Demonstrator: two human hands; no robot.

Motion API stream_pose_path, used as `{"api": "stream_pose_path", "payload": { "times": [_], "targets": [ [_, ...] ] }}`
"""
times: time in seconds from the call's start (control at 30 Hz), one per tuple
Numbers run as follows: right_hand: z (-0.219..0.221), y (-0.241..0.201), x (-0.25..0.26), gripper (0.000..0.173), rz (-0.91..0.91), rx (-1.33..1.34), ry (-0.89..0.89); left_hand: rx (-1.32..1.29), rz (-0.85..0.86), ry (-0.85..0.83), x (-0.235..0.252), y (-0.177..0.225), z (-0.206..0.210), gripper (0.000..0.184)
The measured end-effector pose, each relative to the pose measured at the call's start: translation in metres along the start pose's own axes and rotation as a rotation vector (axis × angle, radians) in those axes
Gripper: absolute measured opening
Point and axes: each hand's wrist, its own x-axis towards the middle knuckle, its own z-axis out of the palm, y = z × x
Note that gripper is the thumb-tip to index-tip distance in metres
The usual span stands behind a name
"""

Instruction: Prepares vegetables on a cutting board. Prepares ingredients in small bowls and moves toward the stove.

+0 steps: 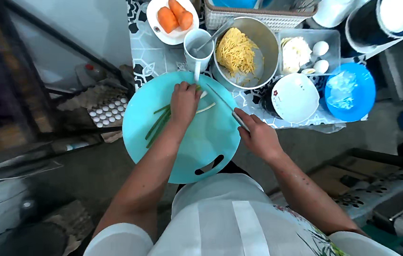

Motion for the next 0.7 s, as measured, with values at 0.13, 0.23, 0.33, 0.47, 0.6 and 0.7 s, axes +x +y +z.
{"api": "stream_pose_path", "payload": {
  "times": [0.13, 0.23, 0.33, 0.47, 0.6, 0.7],
  "targets": [
    [0.020, 0.002, 0.013, 0.056, -0.016, 0.058, 0.041, 0.098, 0.110, 0.006, -0.034, -0.005, 0.009, 0.074],
    [0.046, -0.001, 0.020, 0.057, -0.044, 0.093, 0.050, 0.122, 0.139, 0.040, -0.048, -0.009, 0.018, 0.060],
    [0.068, -0.010, 0.013, 0.058, -0.062, 0.181, 0.049, 0.104, 0.166, 0.096, -0.057, -0.018, 0.026, 0.045],
    [0.084, -0.023, 0.000, 0.055, -0.140, 0.271, 0.007, 0.048, 0.230, 0.200, -0.073, -0.035, 0.033, 0.034],
    [0.084, -0.022, 0.000, 0.054, -0.165, 0.324, -0.024, -0.033, 0.248, 0.272, -0.080, -0.042, 0.032, 0.031],
    [0.077, -0.017, 0.000, 0.054, -0.187, 0.360, 0.013, -0.071, 0.248, 0.304, -0.077, -0.043, 0.033, 0.026]
  ]
}}
